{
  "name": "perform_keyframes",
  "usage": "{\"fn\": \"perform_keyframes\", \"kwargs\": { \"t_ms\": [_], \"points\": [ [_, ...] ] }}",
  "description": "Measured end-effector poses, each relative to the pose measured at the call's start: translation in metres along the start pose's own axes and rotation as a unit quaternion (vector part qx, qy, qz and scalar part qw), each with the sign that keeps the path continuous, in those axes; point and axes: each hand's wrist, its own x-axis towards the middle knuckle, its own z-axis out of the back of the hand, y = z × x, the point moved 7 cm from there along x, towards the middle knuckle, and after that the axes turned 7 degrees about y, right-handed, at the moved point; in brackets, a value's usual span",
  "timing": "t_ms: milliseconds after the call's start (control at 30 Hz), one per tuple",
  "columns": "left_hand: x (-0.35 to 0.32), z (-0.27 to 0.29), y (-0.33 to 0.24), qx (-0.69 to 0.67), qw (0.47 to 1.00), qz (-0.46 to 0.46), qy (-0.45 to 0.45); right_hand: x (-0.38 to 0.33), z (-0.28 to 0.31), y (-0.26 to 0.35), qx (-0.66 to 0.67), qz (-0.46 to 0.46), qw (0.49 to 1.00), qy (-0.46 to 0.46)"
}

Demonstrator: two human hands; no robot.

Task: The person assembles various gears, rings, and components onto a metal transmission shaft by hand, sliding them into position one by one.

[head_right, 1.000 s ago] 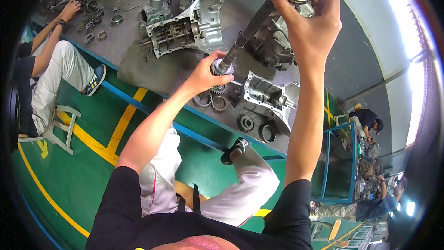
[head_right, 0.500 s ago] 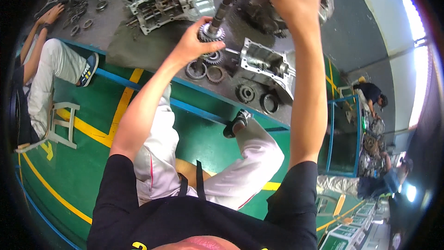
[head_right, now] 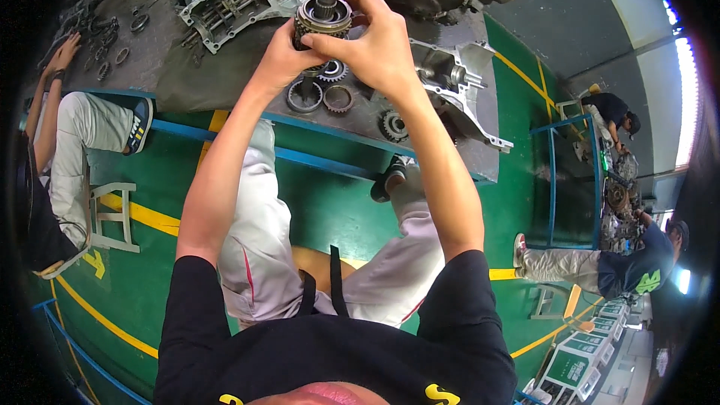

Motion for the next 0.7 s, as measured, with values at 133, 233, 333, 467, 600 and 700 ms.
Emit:
{"fn": "perform_keyframes", "kwargs": {
  "t_ms": [133,233,333,467,600,700],
  "points": [
    [0.002,-0.003,0.003,-0.014,0.999,0.025,0.018,-0.001,0.007,-0.003,-0.072,0.019,0.997,-0.006],
    [0.006,-0.004,0.001,-0.014,1.0,-0.002,0.009,-0.004,0.008,-0.01,-0.089,0.007,0.996,-0.001],
    [0.006,-0.004,0.007,-0.021,0.999,0.042,-0.004,-0.01,0.007,-0.009,-0.097,0.008,0.995,-0.014],
    [0.004,0.0,0.012,-0.003,1.0,0.029,-0.007,-0.013,0.005,-0.006,-0.065,0.032,0.997,-0.008],
    [0.002,0.001,0.012,-0.006,0.999,0.036,-0.003,-0.012,0.004,0.0,0.021,0.045,0.998,0.041],
    [0.002,0.001,0.01,-0.02,0.999,0.043,0.002,-0.013,0.006,0.008,0.011,0.053,0.998,0.029]
  ]
}}
